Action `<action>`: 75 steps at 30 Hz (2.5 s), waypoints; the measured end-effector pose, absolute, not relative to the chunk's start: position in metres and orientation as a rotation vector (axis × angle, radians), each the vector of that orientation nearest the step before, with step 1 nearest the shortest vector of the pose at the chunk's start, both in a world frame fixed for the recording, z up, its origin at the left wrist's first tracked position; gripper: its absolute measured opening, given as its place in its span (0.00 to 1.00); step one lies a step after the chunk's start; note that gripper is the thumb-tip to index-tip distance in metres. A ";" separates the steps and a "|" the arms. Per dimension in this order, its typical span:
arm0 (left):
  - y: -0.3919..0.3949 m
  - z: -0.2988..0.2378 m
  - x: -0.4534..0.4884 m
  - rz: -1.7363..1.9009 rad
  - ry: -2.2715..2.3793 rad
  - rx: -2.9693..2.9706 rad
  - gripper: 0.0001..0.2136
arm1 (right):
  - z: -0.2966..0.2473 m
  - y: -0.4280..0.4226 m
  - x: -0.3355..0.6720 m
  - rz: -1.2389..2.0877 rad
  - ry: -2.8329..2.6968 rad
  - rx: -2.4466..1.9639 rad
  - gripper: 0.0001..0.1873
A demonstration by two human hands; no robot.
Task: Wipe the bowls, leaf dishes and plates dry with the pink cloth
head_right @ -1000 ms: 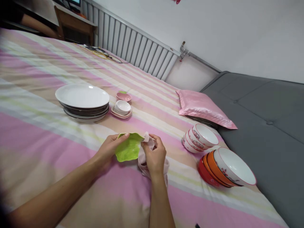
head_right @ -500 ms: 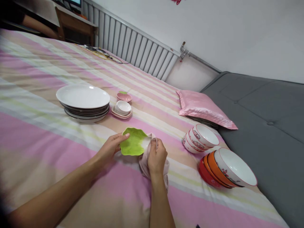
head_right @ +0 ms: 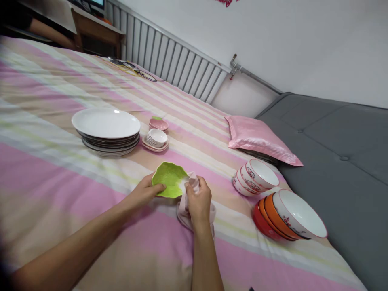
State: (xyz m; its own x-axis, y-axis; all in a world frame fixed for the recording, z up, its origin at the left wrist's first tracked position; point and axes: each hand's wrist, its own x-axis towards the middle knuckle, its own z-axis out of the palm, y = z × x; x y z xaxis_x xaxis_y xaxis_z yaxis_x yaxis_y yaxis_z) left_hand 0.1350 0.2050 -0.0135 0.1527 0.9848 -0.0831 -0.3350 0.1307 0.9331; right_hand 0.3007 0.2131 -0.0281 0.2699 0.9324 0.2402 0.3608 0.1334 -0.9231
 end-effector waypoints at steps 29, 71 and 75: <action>0.199 -0.002 0.135 1.334 0.827 0.868 0.20 | -0.013 0.208 0.290 1.142 -0.980 -1.147 0.20; 0.207 -0.016 0.132 1.422 1.196 0.690 0.17 | -0.003 0.201 0.299 0.800 -1.572 -1.520 0.16; 0.208 -0.017 0.131 1.396 1.289 0.690 0.18 | 0.000 0.198 0.296 0.793 -1.681 -1.592 0.13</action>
